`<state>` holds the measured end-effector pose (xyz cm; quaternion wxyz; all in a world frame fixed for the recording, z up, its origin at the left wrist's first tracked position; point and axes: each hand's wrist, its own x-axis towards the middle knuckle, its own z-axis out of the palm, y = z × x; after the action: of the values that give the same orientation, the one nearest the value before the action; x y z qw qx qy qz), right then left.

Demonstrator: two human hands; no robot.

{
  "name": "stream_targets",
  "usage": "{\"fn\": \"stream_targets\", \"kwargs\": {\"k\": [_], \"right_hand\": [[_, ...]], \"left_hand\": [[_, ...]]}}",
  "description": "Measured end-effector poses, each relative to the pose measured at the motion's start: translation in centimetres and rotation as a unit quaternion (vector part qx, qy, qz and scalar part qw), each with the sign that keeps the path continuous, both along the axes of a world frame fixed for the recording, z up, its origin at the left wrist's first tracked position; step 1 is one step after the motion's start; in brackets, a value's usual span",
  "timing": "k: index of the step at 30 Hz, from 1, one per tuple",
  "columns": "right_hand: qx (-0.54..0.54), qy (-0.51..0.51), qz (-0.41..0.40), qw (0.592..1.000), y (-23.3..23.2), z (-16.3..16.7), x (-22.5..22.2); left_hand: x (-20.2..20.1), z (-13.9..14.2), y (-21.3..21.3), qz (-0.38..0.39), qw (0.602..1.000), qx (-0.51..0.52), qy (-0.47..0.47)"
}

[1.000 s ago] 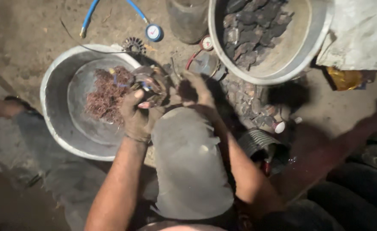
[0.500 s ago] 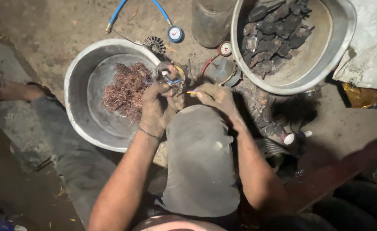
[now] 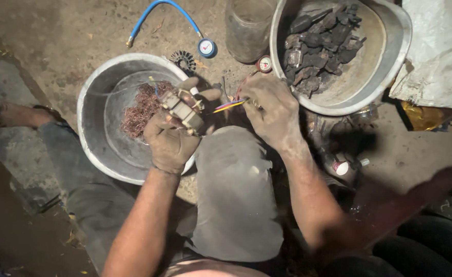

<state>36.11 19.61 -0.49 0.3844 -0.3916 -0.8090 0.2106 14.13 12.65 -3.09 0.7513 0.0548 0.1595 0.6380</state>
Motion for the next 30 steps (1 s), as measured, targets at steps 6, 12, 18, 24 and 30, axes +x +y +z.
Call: {"fn": "stream_targets", "kwargs": {"k": [6,12,18,24,30], "right_hand": [[-0.116,0.108,-0.190,0.969,-3.6,-6.4,4.0],[-0.474,-0.083,-0.131,0.867,-10.7,-16.2,1.4],[-0.495,-0.171,-0.081,0.848,-14.2,-18.0,-0.3],[-0.483,-0.183,-0.082,0.852,-13.7,-18.2,-0.7],[-0.368,-0.114,-0.139,0.912,-15.4,-19.5,2.8]], "left_hand": [[-1.8,1.1,-0.5,-0.002,0.996,0.078,0.041],[-3.9,0.0,-2.8,0.008,0.991,0.026,-0.134],[-5.3,-1.5,-2.3,-0.058,0.967,0.191,-0.156],[-5.5,-0.3,-3.1,0.000,0.975,0.207,-0.085],[-8.2,-1.7,-8.4,0.057,0.994,0.079,-0.050]]}}
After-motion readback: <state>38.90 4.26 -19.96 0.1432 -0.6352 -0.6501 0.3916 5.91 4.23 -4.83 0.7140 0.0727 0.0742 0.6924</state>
